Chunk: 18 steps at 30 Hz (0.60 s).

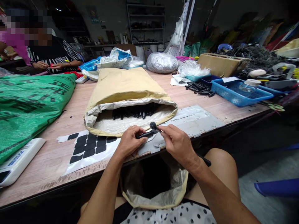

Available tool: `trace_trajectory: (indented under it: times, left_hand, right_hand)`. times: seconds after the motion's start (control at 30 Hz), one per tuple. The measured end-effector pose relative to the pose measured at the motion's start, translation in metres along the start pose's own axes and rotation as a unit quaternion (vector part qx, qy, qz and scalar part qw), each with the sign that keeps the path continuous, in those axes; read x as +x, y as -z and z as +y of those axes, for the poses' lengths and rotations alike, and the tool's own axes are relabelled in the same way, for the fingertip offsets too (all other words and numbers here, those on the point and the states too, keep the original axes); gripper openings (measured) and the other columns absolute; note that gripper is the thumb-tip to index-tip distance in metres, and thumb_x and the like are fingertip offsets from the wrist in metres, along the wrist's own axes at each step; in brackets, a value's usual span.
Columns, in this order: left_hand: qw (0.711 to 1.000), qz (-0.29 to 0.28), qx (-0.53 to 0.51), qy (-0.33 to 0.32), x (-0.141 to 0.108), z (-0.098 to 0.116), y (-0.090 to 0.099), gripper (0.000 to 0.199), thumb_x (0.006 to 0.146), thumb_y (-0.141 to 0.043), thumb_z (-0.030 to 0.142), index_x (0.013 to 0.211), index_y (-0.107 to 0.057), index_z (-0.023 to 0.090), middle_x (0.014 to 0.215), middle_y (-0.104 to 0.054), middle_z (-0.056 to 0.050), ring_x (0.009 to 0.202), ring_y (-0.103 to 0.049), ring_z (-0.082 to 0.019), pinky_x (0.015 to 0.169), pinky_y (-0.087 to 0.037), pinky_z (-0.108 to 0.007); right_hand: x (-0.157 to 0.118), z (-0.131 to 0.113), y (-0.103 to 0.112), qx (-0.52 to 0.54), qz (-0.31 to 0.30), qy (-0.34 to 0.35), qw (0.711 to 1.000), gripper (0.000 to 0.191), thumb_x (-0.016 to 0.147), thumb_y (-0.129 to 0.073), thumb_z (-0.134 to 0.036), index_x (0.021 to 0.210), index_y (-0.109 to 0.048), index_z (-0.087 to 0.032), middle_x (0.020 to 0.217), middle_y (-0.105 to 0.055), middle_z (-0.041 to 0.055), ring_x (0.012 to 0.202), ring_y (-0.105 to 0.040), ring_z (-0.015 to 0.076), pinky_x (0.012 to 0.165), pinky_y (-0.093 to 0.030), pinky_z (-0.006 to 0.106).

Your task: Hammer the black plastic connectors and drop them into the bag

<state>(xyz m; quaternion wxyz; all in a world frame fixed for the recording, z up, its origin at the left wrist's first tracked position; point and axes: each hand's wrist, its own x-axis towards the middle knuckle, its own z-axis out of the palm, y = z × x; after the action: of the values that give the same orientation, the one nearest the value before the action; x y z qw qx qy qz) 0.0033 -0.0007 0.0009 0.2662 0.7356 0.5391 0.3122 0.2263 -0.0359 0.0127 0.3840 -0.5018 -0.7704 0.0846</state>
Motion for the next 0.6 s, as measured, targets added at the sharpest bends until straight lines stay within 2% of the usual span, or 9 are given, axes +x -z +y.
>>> trace_trajectory:
  times: [0.13,0.3,0.4,0.6]
  left_hand:
    - [1.0,-0.003,0.02,0.0,0.0,0.003,0.0,0.017,0.072,-0.068,0.022,0.089,-0.072,0.022,0.085,-0.065,-0.001,0.089,-0.06,-0.022,0.082,-0.046,-0.036]
    - [1.0,-0.004,0.03,-0.006,0.0,0.005,0.002,0.019,0.071,-0.066,0.022,0.089,-0.071,0.022,0.085,-0.064,-0.001,0.088,-0.06,-0.023,0.083,-0.046,-0.037]
    - [0.999,-0.003,0.033,-0.017,0.0,0.005,0.002,0.02,0.071,-0.065,0.021,0.089,-0.071,0.022,0.085,-0.065,-0.001,0.088,-0.06,-0.023,0.082,-0.046,-0.037]
    - [0.998,-0.001,0.053,-0.025,-0.001,0.007,0.001,0.017,0.071,-0.068,0.022,0.088,-0.07,0.022,0.087,-0.067,-0.001,0.09,-0.061,-0.024,0.083,-0.047,-0.038]
  right_hand:
    - [0.016,0.024,0.0,-0.043,0.039,-0.036,0.998,0.033,0.095,-0.054,-0.015,0.121,-0.071,-0.026,0.107,-0.072,0.0038,0.1,-0.066,0.0201,0.087,-0.049,0.029]
    - [0.029,0.054,-0.011,-0.176,0.043,-0.063,0.981,0.03,0.093,-0.055,-0.014,0.114,-0.074,-0.024,0.099,-0.07,0.0067,0.095,-0.061,0.0235,0.079,-0.045,0.033]
    - [0.028,0.059,-0.017,-0.227,0.05,-0.047,0.971,0.029,0.094,-0.053,-0.015,0.113,-0.074,-0.023,0.093,-0.067,0.0089,0.09,-0.057,0.0249,0.075,-0.041,0.035]
    - [0.023,0.057,-0.018,-0.239,0.071,-0.029,0.968,0.029,0.094,-0.054,-0.016,0.114,-0.072,-0.024,0.092,-0.066,0.0092,0.088,-0.054,0.0247,0.072,-0.038,0.035]
